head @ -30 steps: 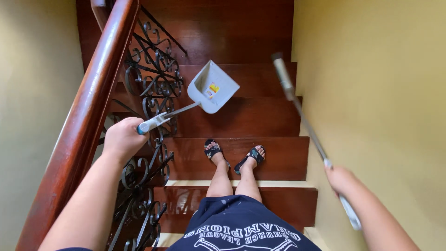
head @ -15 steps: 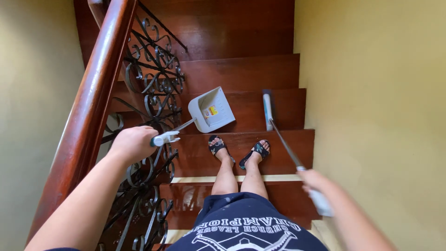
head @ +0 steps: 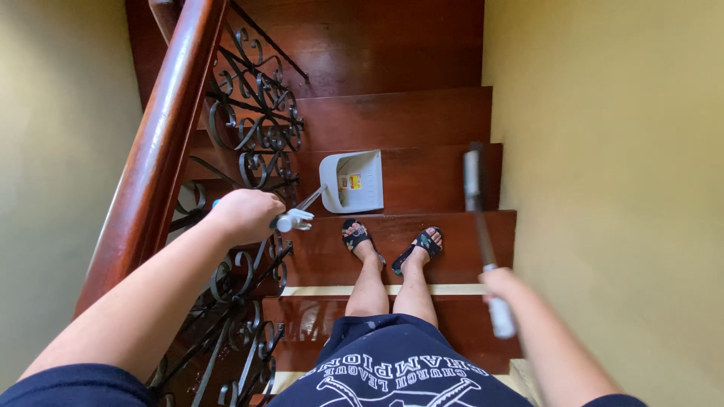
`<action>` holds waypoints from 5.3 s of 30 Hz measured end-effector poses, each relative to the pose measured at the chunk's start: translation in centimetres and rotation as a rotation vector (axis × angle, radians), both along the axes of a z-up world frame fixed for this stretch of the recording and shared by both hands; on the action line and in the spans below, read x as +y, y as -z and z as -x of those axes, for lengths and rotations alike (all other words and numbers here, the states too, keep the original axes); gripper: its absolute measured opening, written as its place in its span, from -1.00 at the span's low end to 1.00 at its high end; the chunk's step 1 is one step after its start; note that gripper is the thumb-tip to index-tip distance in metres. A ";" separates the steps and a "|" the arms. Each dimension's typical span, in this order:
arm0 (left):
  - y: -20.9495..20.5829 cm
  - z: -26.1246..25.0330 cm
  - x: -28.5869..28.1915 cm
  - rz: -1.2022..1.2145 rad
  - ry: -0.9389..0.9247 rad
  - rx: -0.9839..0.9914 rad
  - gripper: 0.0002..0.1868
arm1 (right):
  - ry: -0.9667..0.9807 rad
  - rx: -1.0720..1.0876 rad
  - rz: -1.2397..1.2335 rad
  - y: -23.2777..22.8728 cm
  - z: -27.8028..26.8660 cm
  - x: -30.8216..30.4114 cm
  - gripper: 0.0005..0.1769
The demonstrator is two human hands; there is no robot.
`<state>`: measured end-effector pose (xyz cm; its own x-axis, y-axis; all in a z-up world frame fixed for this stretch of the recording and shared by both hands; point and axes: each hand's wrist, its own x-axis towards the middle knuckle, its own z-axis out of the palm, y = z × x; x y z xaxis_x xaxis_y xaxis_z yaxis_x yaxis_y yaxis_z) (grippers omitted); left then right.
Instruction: Sweep the wooden stairs using a long-handled brush and dustpan.
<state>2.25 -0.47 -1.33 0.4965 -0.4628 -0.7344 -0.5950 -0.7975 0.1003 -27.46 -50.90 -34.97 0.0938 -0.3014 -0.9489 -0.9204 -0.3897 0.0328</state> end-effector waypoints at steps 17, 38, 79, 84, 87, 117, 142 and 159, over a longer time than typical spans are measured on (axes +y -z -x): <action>1.4 -1.2 1.0 0.039 0.005 0.011 -0.83 | -0.151 -0.039 0.137 -8.2 -2.2 -4.5 -0.58; 1.3 -2.0 3.2 0.008 0.034 0.026 -0.80 | 0.102 -0.054 -0.413 -21.7 -7.8 5.1 -0.84; -0.8 -3.7 3.5 0.011 0.134 0.106 -0.74 | -0.240 -0.138 0.077 -1.5 -6.5 3.3 -0.83; 0.4 -3.8 3.7 0.042 0.135 0.079 -0.79 | 0.103 -0.052 -0.313 -4.0 -9.7 16.4 -0.88; -0.2 -4.2 2.9 -0.009 0.108 0.108 -0.78 | 0.217 -0.017 -0.355 -10.7 -12.1 23.0 -0.87; 8.0 6.3 4.9 0.482 -0.762 -0.163 -0.91 | 0.521 -0.327 -0.386 -31.1 -11.3 -3.3 -0.94; 1.1 5.4 -0.1 0.839 -1.620 -0.323 -0.94 | 0.205 -0.107 -0.452 -21.0 -18.0 21.3 -0.75; -0.1 3.1 -11.0 1.066 -1.583 -0.648 -0.71 | -0.951 -0.040 0.012 -5.2 -29.6 -13.0 -0.60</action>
<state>-0.82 -11.44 -1.22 0.8501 0.5179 -0.0953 0.3012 -0.3298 0.8947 2.09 -63.94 -29.77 0.3368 -0.0919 -0.9371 -0.2180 -0.9758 0.0173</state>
